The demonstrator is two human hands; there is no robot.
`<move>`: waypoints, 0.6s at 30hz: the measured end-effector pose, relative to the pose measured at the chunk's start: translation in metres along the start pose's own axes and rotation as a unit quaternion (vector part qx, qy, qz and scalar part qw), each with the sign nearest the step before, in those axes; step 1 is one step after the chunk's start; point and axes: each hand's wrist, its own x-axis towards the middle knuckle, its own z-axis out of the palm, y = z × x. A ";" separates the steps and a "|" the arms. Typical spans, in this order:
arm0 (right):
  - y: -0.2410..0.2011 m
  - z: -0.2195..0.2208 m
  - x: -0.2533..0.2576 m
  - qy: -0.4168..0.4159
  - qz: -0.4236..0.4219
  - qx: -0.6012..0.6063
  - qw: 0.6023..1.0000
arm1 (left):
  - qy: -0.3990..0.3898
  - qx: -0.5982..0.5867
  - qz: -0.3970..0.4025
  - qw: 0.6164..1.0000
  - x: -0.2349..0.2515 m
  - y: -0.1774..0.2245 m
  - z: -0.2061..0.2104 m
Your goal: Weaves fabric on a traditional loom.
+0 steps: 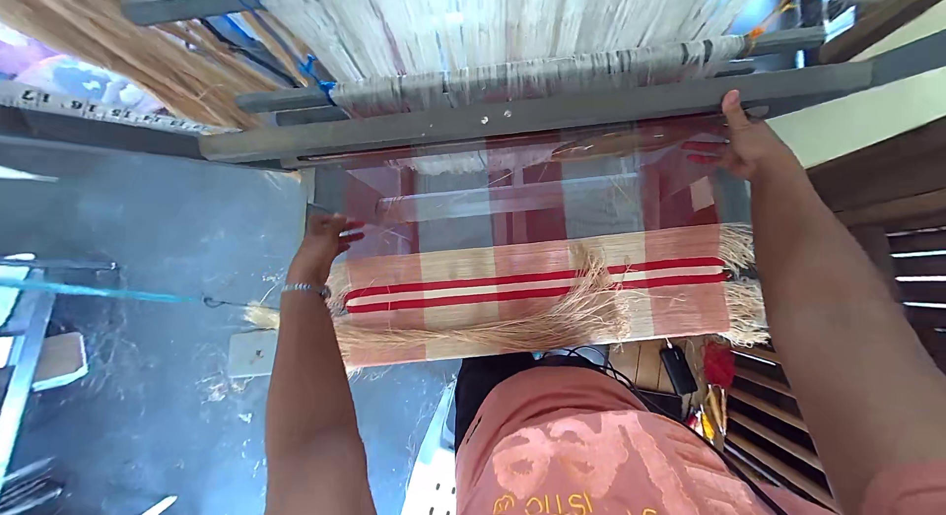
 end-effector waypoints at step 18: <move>0.054 -0.011 0.013 0.045 0.034 0.239 0.969 | 0.054 0.180 0.086 0.978 -0.046 -0.054 -0.012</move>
